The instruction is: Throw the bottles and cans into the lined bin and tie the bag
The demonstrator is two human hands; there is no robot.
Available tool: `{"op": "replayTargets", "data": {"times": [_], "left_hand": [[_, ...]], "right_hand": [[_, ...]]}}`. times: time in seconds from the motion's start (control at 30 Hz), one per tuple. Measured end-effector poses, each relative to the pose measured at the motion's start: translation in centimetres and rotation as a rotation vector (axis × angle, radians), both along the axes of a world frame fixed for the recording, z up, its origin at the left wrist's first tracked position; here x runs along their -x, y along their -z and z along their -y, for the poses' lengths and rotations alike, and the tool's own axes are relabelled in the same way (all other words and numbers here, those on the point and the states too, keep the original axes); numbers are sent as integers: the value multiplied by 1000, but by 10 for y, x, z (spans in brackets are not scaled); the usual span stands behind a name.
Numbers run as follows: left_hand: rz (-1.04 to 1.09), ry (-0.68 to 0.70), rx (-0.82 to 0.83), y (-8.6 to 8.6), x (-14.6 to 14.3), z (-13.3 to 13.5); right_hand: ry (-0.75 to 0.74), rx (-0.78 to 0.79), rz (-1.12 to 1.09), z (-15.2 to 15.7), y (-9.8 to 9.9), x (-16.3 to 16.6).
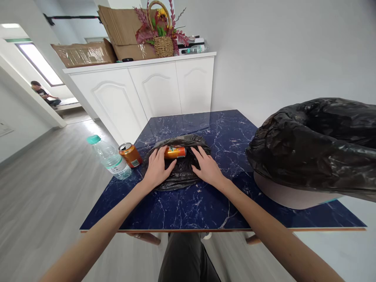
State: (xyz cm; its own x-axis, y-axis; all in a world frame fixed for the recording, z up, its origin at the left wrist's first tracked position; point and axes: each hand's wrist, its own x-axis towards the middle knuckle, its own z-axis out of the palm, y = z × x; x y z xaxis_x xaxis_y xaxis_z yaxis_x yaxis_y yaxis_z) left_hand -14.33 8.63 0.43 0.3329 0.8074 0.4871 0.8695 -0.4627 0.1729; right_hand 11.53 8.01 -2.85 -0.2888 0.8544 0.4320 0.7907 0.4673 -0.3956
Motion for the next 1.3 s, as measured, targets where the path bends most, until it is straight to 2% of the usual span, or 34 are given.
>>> {"op": "replayTargets", "data": {"times": [0.13, 0.33, 0.63, 0.87, 1.1, 1.3], "left_hand": [[17, -23, 24, -4, -5, -18], [93, -99, 85, 10, 3, -37], [162, -142, 45, 17, 7, -46], [259, -67, 47, 10, 11, -60], [503, -56, 173, 10, 18, -76], [447, -63, 286, 8, 16, -66]], "right_hand": [[55, 39, 9, -2, 1, -2], [154, 88, 17, -5, 1, -5], [130, 37, -17, -5, 5, -3], [142, -16, -71, -8, 11, -2], [163, 22, -33, -9, 10, -3], [169, 11, -90, -12, 14, -6]]}}
